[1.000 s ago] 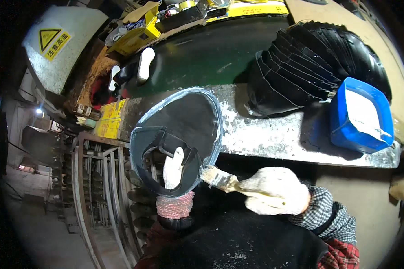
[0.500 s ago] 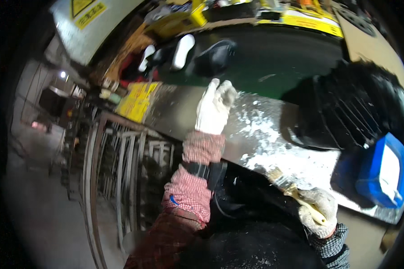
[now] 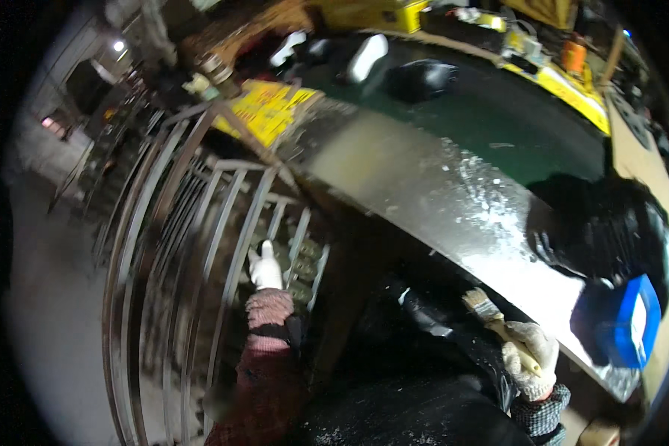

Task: The person repeatedly picks up black shoe parts, applies a white substance from a blue container using a brush, and places the parts on a metal workbench. The process is repeated for multiple shoe parts throughout the clip.

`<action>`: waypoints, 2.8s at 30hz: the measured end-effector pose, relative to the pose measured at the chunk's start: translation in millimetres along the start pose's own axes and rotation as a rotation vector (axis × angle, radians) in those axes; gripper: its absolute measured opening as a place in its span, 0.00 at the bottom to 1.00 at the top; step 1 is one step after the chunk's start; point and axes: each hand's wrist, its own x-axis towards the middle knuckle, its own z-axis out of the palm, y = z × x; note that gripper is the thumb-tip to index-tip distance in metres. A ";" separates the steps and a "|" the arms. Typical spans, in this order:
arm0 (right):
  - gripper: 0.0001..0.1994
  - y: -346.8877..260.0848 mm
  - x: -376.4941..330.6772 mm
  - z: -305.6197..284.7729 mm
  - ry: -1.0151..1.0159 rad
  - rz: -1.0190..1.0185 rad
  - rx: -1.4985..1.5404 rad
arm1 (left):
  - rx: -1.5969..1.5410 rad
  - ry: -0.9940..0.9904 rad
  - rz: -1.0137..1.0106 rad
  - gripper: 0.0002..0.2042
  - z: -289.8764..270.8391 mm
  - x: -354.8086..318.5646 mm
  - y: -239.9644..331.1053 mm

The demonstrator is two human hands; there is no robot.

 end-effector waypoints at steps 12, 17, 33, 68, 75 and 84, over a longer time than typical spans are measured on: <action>0.15 -12.5 -22.7 0.2 0.022 -0.058 -0.047 | -1.626 -0.714 -0.703 0.23 -20.2 -33.3 -9.1; 0.13 -22.2 2.7 -20.9 0.114 -0.128 -0.001 | -1.685 -1.300 -0.476 0.43 -71.0 -160.5 -12.6; 0.17 100.5 -79.1 -249.0 0.693 0.683 -0.417 | -1.325 -1.911 -0.273 0.44 -38.8 -300.2 178.7; 0.15 -6.2 135.5 -11.6 -0.033 -0.026 0.265 | -1.318 -1.884 -1.297 0.41 12.0 -249.8 92.5; 0.11 -45.4 68.3 -3.2 -0.210 -0.456 0.285 | -1.289 -1.907 -0.994 0.41 13.1 -253.5 89.6; 0.14 -41.7 7.7 -17.8 -0.339 -0.151 0.445 | -1.506 -1.995 -0.695 0.34 -1.4 -267.0 102.6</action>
